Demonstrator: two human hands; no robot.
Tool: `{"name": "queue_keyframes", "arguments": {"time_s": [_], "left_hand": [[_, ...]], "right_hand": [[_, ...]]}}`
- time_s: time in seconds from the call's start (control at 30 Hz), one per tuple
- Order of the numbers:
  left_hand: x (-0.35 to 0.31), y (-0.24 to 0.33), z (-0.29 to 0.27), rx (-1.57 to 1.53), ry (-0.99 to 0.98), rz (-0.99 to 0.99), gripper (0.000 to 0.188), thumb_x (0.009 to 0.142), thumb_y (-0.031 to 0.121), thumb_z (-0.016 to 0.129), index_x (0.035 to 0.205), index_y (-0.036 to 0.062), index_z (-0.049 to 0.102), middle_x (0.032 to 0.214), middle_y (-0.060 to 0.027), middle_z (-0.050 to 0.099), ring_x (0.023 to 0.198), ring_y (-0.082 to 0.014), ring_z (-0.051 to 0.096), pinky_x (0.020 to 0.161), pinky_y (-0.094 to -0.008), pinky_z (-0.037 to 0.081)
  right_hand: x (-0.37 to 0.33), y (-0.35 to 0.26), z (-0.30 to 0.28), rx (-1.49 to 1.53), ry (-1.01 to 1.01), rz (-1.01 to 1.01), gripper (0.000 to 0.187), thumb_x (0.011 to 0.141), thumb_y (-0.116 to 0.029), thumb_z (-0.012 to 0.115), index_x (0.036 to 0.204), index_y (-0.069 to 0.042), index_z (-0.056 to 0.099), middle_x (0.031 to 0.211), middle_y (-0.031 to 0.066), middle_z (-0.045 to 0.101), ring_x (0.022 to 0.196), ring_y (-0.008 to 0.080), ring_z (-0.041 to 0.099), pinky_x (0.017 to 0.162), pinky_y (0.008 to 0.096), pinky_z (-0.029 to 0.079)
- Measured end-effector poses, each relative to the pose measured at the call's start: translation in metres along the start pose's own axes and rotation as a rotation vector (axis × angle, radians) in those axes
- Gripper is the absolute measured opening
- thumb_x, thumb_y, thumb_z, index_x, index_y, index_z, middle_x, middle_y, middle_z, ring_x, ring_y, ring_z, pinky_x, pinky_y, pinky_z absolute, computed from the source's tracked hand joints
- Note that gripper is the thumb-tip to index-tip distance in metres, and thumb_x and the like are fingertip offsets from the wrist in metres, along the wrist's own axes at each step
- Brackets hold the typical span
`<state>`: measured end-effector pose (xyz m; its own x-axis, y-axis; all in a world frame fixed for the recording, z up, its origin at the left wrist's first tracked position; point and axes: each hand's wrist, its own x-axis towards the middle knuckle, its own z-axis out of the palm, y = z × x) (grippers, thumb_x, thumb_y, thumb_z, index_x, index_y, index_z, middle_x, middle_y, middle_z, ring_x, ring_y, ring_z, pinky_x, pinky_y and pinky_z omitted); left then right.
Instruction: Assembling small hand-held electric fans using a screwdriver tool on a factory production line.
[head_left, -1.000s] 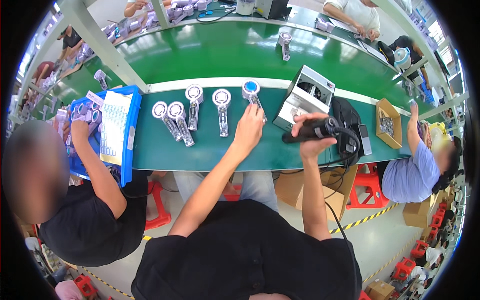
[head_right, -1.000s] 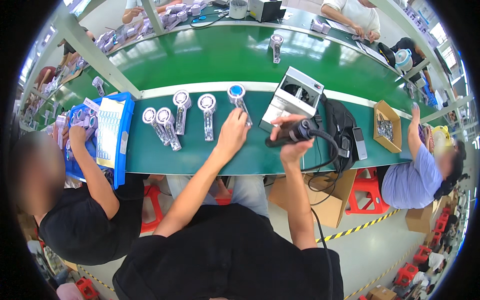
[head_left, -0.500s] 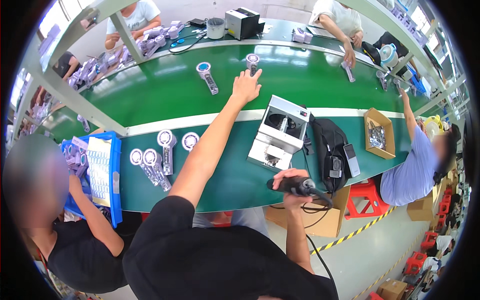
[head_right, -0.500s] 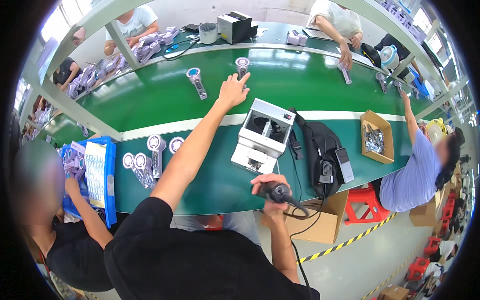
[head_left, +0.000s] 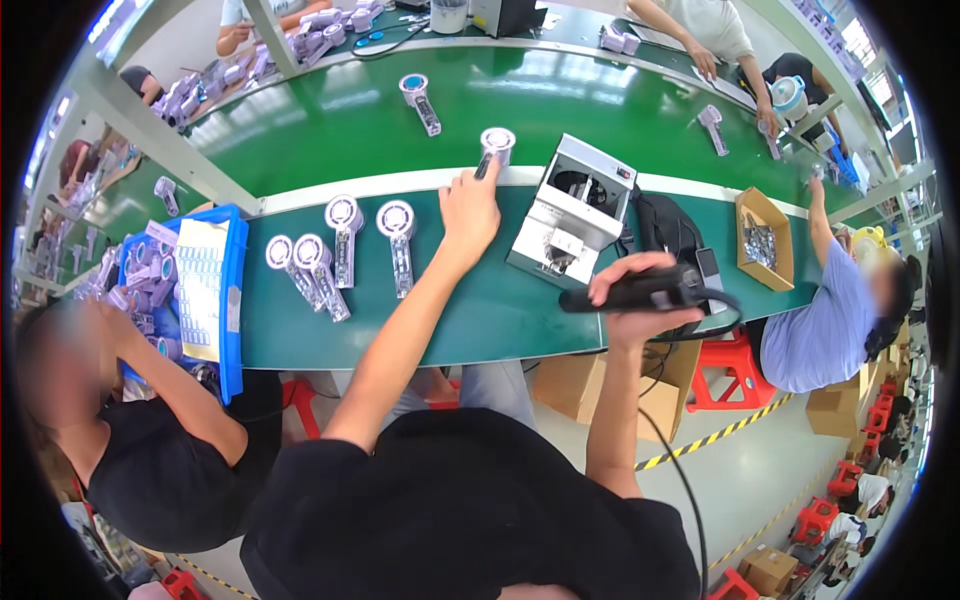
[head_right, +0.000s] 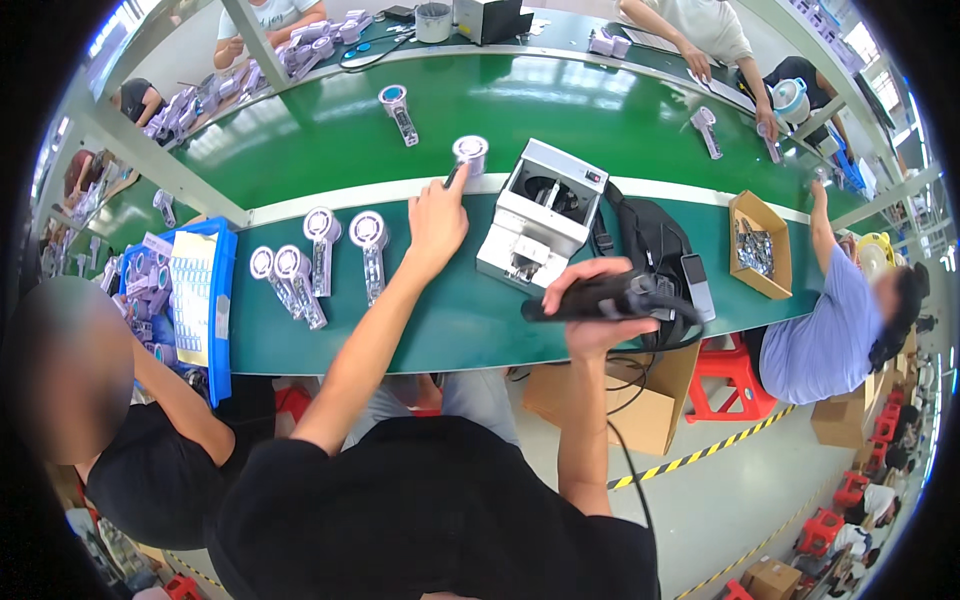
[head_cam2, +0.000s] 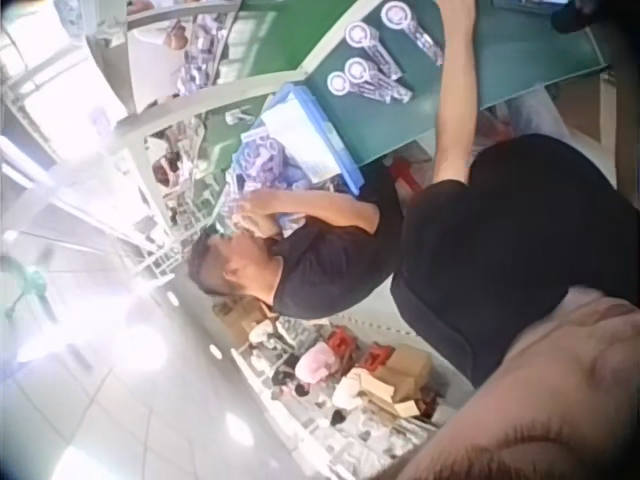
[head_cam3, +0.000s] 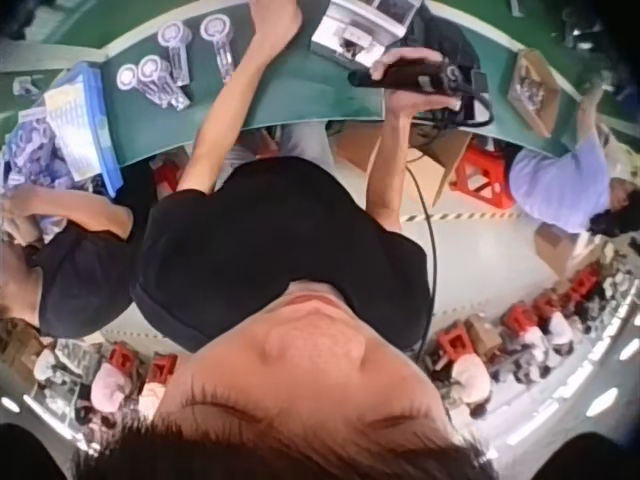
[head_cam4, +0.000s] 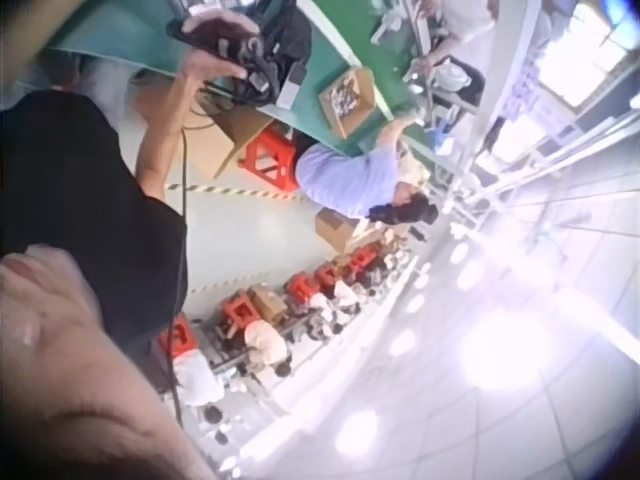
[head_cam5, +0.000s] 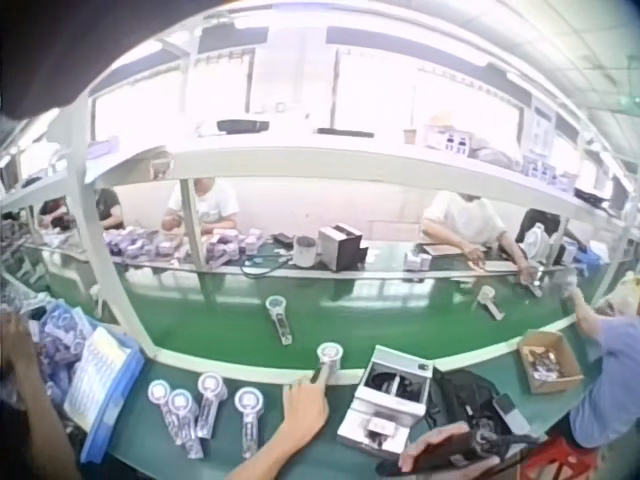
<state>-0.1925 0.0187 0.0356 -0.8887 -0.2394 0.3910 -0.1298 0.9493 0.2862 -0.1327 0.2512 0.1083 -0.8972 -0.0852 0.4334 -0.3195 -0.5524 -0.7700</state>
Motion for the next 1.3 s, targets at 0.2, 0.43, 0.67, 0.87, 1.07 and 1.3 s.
{"name": "queue_keyframes", "arguments": {"time_s": [0.2, 0.43, 0.67, 0.87, 1.07, 1.3], "left_hand": [[-0.117, -0.003, -0.051, -0.084, -0.018, -0.072, 0.062, 0.079, 0.005, 0.062, 0.139, -0.0001, 0.048, 0.098, -0.0178, 0.058, 0.091, -0.0347, 0.060, 0.074, -0.0464, 0.044], [-0.190, 0.002, -0.055, -0.295, 0.128, 0.029, 0.059, 0.081, 0.001, 0.060, 0.138, -0.0029, 0.050, 0.124, -0.0248, 0.056, 0.093, -0.0353, 0.057, 0.081, -0.0445, 0.045], [-0.192, -0.009, -0.047, -0.305, 0.094, 0.127, 0.056, 0.078, 0.000, 0.062, 0.133, -0.0049, 0.054, 0.138, -0.0262, 0.052, 0.092, -0.0336, 0.058, 0.081, -0.0426, 0.045], [-0.190, -0.008, -0.039, -0.257, 0.153, 0.187, 0.064, 0.071, 0.005, 0.065, 0.131, -0.0103, 0.053, 0.131, -0.0283, 0.055, 0.083, -0.0296, 0.056, 0.076, -0.0398, 0.044], [-0.191, -0.009, -0.039, -0.172, 0.156, 0.196, 0.067, 0.071, 0.007, 0.066, 0.134, -0.0098, 0.050, 0.132, -0.0268, 0.055, 0.083, -0.0266, 0.056, 0.076, -0.0382, 0.044], [-0.189, -0.005, -0.045, -0.193, 0.126, 0.171, 0.068, 0.072, 0.005, 0.065, 0.136, -0.0084, 0.049, 0.130, -0.0276, 0.055, 0.083, -0.0294, 0.055, 0.078, -0.0399, 0.046]], "right_hand": [[0.054, -0.001, 0.032, -0.045, -0.037, -0.037, 0.096, 0.069, -0.096, 0.039, 0.099, -0.006, 0.055, 0.074, 0.0127, 0.062, 0.052, 0.0226, 0.058, 0.047, 0.0336, 0.049], [0.083, 0.023, 0.045, -0.264, -0.172, 0.000, 0.095, 0.082, -0.089, 0.027, 0.102, 0.000, 0.055, 0.076, 0.0135, 0.063, 0.051, 0.0196, 0.057, 0.049, 0.0304, 0.046], [0.095, 0.027, 0.054, -0.234, -0.028, 0.166, 0.088, 0.093, -0.079, 0.023, 0.099, 0.002, 0.057, 0.073, 0.0137, 0.064, 0.049, 0.0186, 0.057, 0.046, 0.0288, 0.045], [0.057, 0.048, 0.062, 0.116, -0.119, 0.244, 0.092, 0.082, -0.090, 0.023, 0.103, -0.006, 0.053, 0.078, 0.0149, 0.063, 0.049, 0.0225, 0.053, 0.050, 0.0378, 0.046], [0.032, 0.063, 0.106, -0.017, -0.247, 0.073, 0.101, 0.072, -0.095, 0.036, 0.101, -0.001, 0.054, 0.077, 0.0196, 0.065, 0.048, 0.0242, 0.056, 0.048, 0.0352, 0.049], [0.026, 0.071, 0.108, -0.033, -0.284, 0.065, 0.100, 0.071, -0.095, 0.038, 0.100, 0.000, 0.055, 0.077, 0.0193, 0.066, 0.048, 0.0227, 0.056, 0.048, 0.0339, 0.049]]}}
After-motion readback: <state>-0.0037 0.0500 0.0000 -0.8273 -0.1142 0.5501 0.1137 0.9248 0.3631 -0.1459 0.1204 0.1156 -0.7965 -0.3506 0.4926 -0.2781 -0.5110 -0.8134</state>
